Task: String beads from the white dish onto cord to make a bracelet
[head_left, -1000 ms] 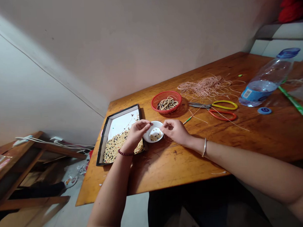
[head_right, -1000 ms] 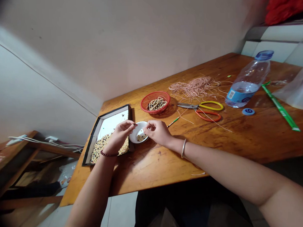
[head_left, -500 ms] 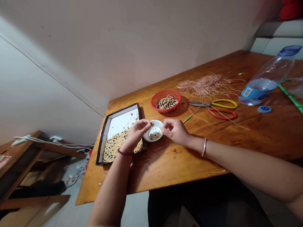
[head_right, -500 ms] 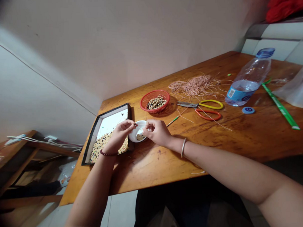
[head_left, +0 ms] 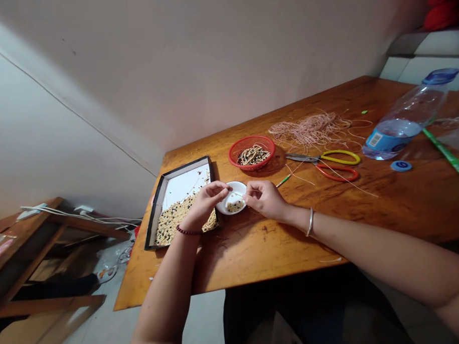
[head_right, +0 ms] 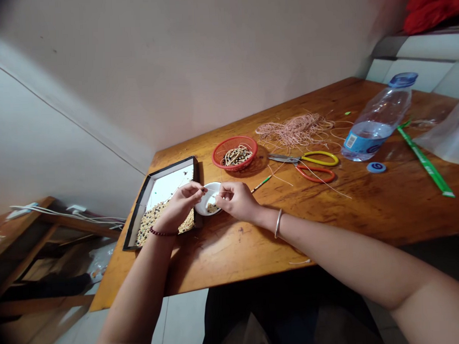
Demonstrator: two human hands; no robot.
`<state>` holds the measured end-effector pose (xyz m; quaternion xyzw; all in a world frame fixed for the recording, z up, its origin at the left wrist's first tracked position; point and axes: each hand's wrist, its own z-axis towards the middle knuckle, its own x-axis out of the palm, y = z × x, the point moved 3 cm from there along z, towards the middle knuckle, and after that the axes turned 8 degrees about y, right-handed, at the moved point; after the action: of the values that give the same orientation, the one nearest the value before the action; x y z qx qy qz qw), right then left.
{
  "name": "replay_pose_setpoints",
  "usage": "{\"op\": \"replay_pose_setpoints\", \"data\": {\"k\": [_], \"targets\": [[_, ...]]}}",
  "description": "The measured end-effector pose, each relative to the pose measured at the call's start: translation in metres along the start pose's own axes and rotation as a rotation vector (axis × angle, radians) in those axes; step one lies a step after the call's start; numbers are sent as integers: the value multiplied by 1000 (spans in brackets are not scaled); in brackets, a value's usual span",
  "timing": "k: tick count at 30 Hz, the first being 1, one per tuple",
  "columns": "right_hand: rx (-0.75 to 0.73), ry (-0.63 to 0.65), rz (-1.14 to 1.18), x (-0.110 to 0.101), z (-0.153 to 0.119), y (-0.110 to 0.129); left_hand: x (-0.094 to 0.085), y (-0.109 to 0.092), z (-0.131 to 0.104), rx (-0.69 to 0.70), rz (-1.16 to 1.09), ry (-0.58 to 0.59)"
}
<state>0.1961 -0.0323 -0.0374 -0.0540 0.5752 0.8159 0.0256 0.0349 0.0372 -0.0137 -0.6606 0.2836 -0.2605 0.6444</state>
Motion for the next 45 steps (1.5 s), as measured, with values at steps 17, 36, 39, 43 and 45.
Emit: {"op": "replay_pose_setpoints", "data": {"k": [17, 36, 39, 43, 45], "targets": [[-18, 10, 39, 2, 0, -2, 1, -1, 1, 0, -23, 25], [-11, 12, 39, 3, 0, -2, 3, -4, 0, -34, 61, -34], [-8, 20, 59, 3, 1, -2, 3, -5, 1, -33, 20, -25], [-7, 17, 78, 3, 1, -1, 5, -6, 0, -15, -81, -9], [-3, 23, 95, 3, 1, -2, 4, -4, 0, -13, -105, -1]]}}
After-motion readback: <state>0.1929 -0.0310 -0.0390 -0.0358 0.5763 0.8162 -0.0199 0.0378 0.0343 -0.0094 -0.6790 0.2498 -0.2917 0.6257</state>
